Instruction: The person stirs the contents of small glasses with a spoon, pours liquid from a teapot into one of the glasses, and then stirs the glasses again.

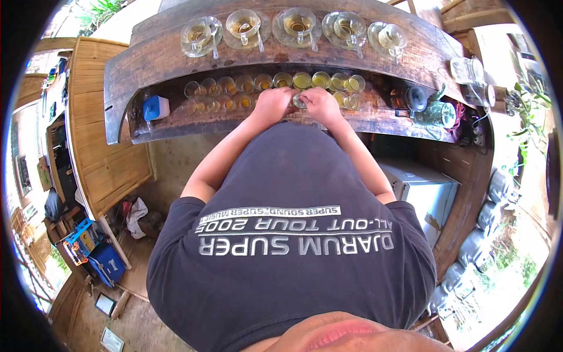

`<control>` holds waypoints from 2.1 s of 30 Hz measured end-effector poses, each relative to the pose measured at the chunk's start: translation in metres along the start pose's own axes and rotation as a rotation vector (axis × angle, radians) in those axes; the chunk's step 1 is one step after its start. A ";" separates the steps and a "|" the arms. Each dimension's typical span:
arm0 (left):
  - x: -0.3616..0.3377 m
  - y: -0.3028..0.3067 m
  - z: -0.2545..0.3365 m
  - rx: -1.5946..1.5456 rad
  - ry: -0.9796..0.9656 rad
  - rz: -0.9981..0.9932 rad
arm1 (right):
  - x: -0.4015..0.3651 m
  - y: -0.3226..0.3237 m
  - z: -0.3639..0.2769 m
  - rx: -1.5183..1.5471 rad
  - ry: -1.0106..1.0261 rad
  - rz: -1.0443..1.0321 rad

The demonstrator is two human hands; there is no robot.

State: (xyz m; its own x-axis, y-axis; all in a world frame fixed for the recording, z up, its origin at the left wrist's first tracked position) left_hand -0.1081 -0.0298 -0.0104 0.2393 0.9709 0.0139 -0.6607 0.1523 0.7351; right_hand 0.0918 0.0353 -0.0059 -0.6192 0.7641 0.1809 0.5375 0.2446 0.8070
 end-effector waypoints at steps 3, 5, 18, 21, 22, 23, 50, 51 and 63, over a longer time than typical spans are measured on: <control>-0.002 0.000 0.000 -0.010 -0.074 0.084 | 0.004 0.003 0.005 -0.014 -0.049 0.029; -0.001 -0.001 -0.001 -0.008 -0.042 0.050 | 0.006 0.002 0.007 -0.016 -0.096 0.072; 0.000 -0.001 -0.001 -0.013 -0.023 0.033 | -0.001 -0.003 0.003 0.039 -0.007 0.062; 0.000 -0.001 -0.001 -0.020 -0.012 0.025 | 0.003 -0.001 0.008 -0.002 -0.035 0.081; -0.001 -0.002 -0.001 -0.022 -0.013 0.023 | 0.004 0.002 0.008 -0.023 -0.078 0.111; -0.001 -0.002 -0.001 -0.023 -0.014 0.031 | 0.004 0.001 0.007 -0.024 -0.081 0.112; -0.002 -0.003 -0.001 -0.026 -0.006 0.032 | 0.002 0.002 0.003 -0.020 -0.058 0.108; -0.002 -0.002 -0.001 -0.024 -0.009 0.034 | 0.001 -0.002 0.002 0.006 -0.006 0.072; -0.003 -0.001 0.001 -0.005 -0.118 0.142 | -0.001 0.000 0.007 0.022 -0.032 0.053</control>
State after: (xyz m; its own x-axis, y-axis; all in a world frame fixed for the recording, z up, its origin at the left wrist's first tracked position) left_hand -0.1075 -0.0335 -0.0101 0.2247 0.9544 0.1966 -0.6970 0.0164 0.7168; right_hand 0.0964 0.0390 -0.0101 -0.5714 0.7948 0.2047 0.5817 0.2162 0.7841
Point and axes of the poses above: each hand's wrist, its own x-axis towards the middle knuckle, its own y-axis out of the back of the hand, z = x × y, the point moved 3 cm from there along x, towards the middle knuckle, and after that the axes turned 7 degrees about -x, right-handed, at the moved point
